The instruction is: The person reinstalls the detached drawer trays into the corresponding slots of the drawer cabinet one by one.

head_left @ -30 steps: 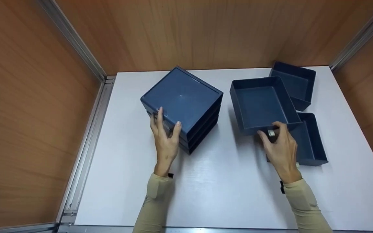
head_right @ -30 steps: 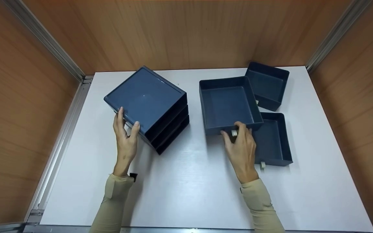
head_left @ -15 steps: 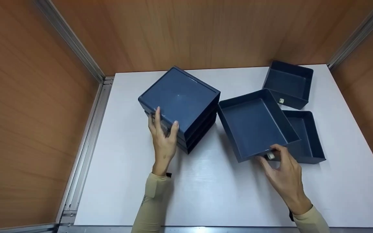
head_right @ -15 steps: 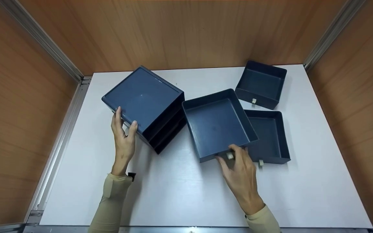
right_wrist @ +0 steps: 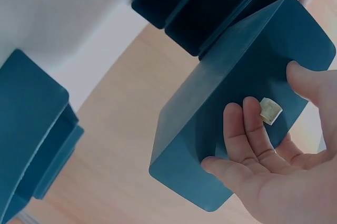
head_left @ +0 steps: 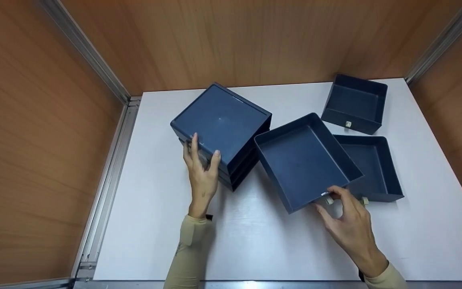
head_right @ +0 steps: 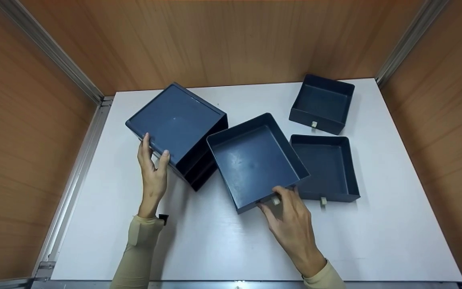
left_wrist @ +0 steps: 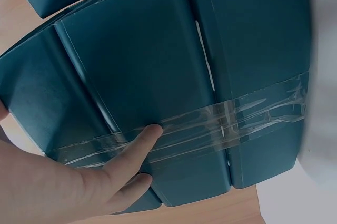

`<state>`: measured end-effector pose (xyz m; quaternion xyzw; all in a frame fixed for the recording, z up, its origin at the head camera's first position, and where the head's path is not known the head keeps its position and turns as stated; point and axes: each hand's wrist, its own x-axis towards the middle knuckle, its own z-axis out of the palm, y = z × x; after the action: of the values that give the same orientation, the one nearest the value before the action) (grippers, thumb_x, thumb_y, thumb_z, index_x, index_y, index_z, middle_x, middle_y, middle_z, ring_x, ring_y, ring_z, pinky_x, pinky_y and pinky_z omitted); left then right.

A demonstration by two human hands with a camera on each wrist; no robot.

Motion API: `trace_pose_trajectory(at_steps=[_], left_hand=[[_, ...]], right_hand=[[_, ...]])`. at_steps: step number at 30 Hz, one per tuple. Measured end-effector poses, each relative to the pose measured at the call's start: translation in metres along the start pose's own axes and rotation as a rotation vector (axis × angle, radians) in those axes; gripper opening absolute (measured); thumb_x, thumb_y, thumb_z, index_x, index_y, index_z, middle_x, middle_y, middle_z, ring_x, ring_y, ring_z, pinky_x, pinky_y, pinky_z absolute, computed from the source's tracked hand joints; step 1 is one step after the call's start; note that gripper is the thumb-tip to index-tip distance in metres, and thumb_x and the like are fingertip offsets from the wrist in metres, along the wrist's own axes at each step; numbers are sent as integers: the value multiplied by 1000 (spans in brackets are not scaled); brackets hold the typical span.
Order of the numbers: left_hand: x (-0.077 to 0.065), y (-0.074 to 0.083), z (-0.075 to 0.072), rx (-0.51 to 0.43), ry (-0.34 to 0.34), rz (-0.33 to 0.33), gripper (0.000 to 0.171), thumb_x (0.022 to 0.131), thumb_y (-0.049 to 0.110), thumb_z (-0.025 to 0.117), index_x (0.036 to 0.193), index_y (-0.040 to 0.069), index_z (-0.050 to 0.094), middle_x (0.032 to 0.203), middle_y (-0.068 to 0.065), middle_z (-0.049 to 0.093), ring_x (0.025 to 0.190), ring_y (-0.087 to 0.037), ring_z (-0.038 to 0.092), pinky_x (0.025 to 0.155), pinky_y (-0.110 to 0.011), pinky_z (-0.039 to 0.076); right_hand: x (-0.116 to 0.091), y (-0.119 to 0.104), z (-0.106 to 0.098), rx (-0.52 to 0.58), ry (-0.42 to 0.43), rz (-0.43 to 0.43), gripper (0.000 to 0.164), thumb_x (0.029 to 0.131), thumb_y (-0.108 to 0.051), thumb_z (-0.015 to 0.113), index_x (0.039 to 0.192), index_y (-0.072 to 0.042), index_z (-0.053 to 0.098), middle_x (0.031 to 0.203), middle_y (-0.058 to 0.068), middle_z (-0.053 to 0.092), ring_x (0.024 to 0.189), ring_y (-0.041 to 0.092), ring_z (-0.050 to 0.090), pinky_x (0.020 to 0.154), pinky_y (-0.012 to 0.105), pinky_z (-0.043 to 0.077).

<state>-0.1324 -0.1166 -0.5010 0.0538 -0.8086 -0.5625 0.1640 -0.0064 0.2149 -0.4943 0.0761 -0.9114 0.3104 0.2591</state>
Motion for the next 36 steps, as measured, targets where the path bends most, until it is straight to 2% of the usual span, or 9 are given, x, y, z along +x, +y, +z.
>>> trace_pose_trajectory(at_steps=[5,11,19,28,36], left_hand=[[0,-1,0,1,3,5,80,103,41,65,172,30,24,176,-24,4,158,-52,26,111,-75,41],[0,-1,-1,7,3,12,80,104,40,65,172,30,24,177,-23,5,158,-51,26,110,-73,43],[-1,0,-2,-8,-20,-13,81,103,45,64,172,36,21,178,-18,1,158,-47,27,110,-66,48],[0,-2,-2,-12,-14,-7,80,103,45,63,171,35,22,178,-19,2,158,-47,27,110,-66,48],[0,-2,-1,-9,-3,15,79,103,42,64,171,33,24,178,-19,5,159,-44,28,112,-69,44]], right_hand=[[-2,-1,-1,0,-20,-13,61,67,-1,99,119,2,68,99,16,75,89,28,72,75,34,49],[-3,-4,-3,18,-43,-21,61,66,-2,100,119,-1,68,98,13,76,88,25,73,78,23,48],[-1,-7,-4,34,-76,-22,61,67,-4,100,119,-2,69,101,11,77,89,23,74,82,16,49],[1,-7,-2,53,-107,-59,62,66,-2,100,120,-1,69,104,9,77,92,22,74,84,14,49],[4,-6,1,81,-135,-77,62,67,-2,99,120,0,69,104,7,75,93,20,73,85,12,48]])
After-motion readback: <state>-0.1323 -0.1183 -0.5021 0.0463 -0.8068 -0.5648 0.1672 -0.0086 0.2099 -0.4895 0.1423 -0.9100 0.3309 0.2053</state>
